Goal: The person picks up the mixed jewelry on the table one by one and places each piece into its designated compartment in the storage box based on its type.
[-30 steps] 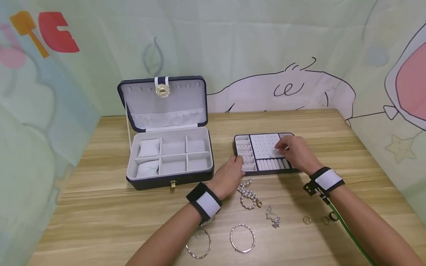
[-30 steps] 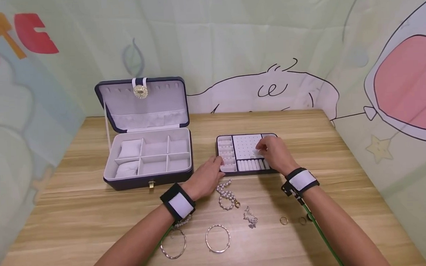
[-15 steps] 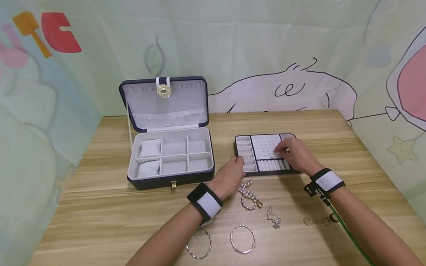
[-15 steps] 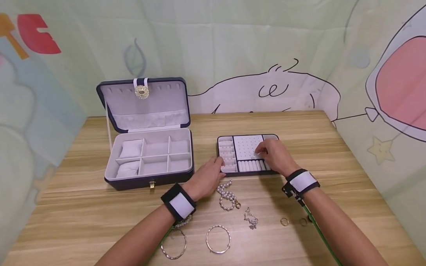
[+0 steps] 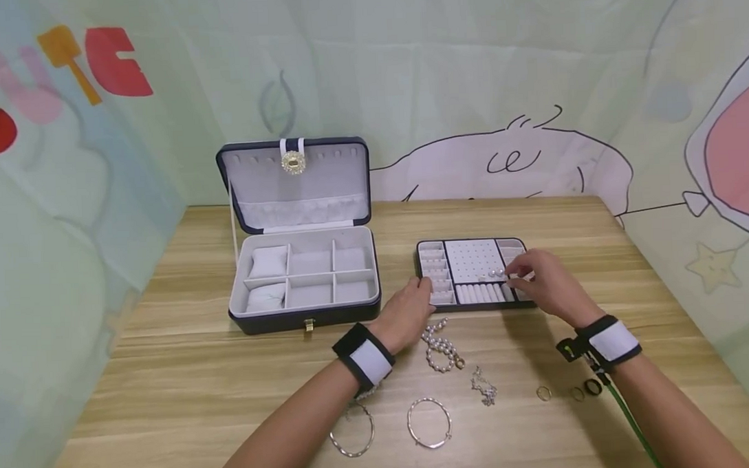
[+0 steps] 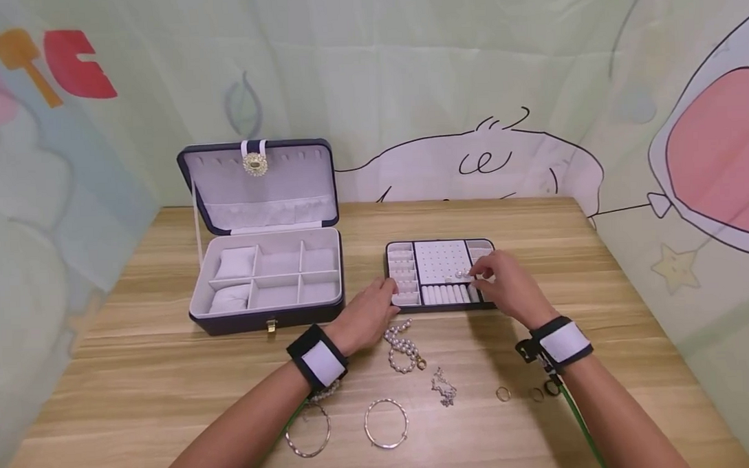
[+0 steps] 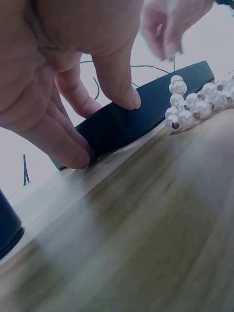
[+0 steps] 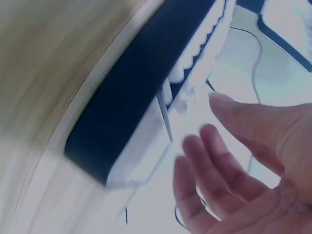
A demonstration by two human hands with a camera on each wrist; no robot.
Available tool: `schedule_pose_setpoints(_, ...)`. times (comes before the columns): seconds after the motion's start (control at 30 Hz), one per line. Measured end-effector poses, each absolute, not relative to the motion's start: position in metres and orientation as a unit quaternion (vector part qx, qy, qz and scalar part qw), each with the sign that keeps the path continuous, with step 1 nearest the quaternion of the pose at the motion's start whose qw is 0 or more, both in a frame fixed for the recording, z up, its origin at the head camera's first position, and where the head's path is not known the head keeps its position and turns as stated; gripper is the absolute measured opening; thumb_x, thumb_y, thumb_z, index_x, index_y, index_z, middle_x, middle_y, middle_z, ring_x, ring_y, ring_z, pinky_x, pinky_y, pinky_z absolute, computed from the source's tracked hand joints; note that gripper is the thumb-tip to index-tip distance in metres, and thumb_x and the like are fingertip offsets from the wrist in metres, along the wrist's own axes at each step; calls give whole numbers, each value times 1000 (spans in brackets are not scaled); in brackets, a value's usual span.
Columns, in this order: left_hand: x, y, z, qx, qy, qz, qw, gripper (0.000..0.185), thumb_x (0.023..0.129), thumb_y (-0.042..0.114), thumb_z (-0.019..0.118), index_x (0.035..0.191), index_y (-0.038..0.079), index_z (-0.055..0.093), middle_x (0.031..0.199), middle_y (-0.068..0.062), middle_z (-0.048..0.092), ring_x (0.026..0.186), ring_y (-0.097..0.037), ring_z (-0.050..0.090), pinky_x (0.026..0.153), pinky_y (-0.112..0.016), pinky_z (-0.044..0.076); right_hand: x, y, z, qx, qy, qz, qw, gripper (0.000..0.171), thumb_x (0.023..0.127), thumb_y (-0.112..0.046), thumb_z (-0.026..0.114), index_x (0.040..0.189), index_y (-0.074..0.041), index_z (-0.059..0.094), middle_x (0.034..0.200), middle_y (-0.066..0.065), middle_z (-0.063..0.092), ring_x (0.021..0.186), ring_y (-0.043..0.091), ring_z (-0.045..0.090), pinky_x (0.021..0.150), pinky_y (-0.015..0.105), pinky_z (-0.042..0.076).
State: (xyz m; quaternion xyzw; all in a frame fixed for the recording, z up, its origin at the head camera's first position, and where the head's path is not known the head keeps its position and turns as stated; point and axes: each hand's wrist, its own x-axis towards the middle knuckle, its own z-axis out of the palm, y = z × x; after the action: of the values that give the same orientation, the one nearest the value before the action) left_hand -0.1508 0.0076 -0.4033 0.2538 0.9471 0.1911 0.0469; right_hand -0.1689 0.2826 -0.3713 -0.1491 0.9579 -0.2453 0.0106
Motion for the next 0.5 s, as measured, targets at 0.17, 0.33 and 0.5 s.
schedule_pose_setpoints(0.17, -152, 8, -404, 249, 948, 194, 47, 29, 103, 18, 59, 123, -2, 53, 113, -18, 61, 95, -26, 67, 81, -35, 59, -140, 305, -363, -156, 963, -217, 39, 1, 89, -5, 75, 90, -4, 75, 85, 5, 72, 78, 16, 63, 69, 32, 52)
schedule_pose_setpoints(0.33, -152, 8, -404, 251, 948, 190, 50, 29, 103, 19, 59, 122, -2, 53, 115, -18, 61, 96, -26, 67, 83, -35, 59, -109, 333, -364, -151, 965, -190, 102, 6, 86, -9, 78, 91, -8, 74, 85, -2, 70, 78, 11, 61, 66, 26, 50)
schedule_pose_setpoints(0.5, -151, 7, -404, 256, 947, 187, 42, 30, 103, 19, 59, 123, -2, 53, 115, -19, 62, 98, -27, 67, 84, -35, 60, -89, 358, -366, -147, 955, -178, 188, 24, 77, -14, 86, 96, -12, 72, 93, -3, 70, 81, 11, 61, 67, 26, 51)
